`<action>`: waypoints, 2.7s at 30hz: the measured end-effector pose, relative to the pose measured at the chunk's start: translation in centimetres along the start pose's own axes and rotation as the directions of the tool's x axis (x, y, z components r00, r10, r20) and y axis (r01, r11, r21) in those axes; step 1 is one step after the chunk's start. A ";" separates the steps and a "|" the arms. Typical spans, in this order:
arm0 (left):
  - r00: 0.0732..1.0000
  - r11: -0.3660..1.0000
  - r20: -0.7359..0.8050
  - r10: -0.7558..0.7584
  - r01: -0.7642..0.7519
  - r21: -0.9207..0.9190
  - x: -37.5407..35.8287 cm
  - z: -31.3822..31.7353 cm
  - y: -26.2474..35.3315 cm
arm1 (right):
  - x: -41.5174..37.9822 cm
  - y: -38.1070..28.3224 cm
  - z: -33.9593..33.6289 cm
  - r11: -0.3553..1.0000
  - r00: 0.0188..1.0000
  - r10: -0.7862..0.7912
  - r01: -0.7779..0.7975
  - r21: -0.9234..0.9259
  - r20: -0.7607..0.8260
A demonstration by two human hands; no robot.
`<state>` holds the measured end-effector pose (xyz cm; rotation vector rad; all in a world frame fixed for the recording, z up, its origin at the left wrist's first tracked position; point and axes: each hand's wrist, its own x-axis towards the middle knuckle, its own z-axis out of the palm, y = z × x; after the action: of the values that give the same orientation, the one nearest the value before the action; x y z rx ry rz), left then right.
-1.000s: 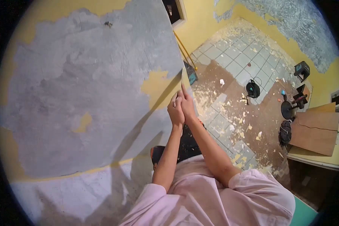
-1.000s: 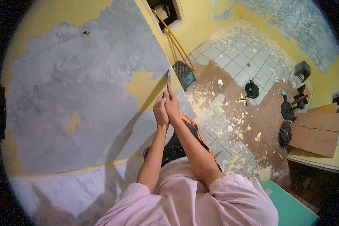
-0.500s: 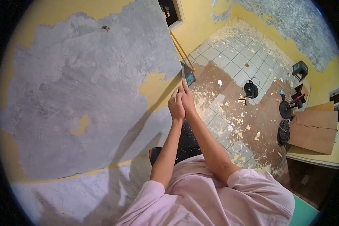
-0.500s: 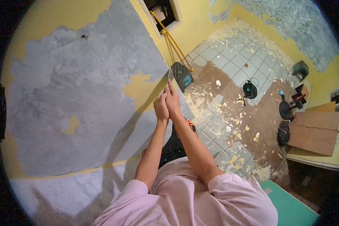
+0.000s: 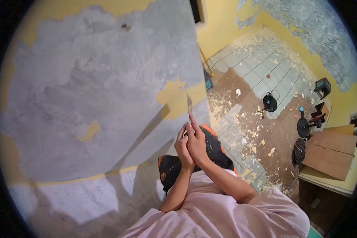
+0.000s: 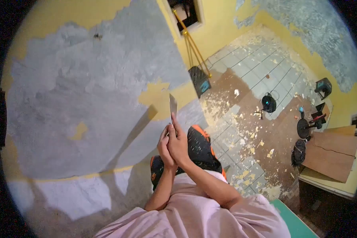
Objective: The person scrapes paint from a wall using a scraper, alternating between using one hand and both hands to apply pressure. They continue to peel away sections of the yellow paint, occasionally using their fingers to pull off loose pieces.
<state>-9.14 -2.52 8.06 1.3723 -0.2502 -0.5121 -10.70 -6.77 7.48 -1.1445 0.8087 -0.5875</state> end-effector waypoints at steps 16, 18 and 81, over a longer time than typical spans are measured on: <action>0.991 0.992 -0.049 0.124 -0.122 0.037 0.7 -7.4 2.9 | -2.7 -1.2 7.2 0.986 0.996 -0.093 0.090 0.138 0.015; 0.998 0.975 -0.029 0.050 -0.055 -0.216 -0.4 -7.5 2.8 | -3.4 -1.6 6.9 0.992 0.993 -0.119 0.119 0.045 0.017; 0.927 0.882 -0.061 -0.369 0.329 -0.336 -5.7 -12.4 1.3 | -5.4 -2.2 0.0 0.795 0.463 0.106 0.492 -0.354 0.880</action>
<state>-8.15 11.16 7.66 1.1250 0.1853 -0.7315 -13.85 -3.32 11.00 -1.8916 -0.1285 0.1620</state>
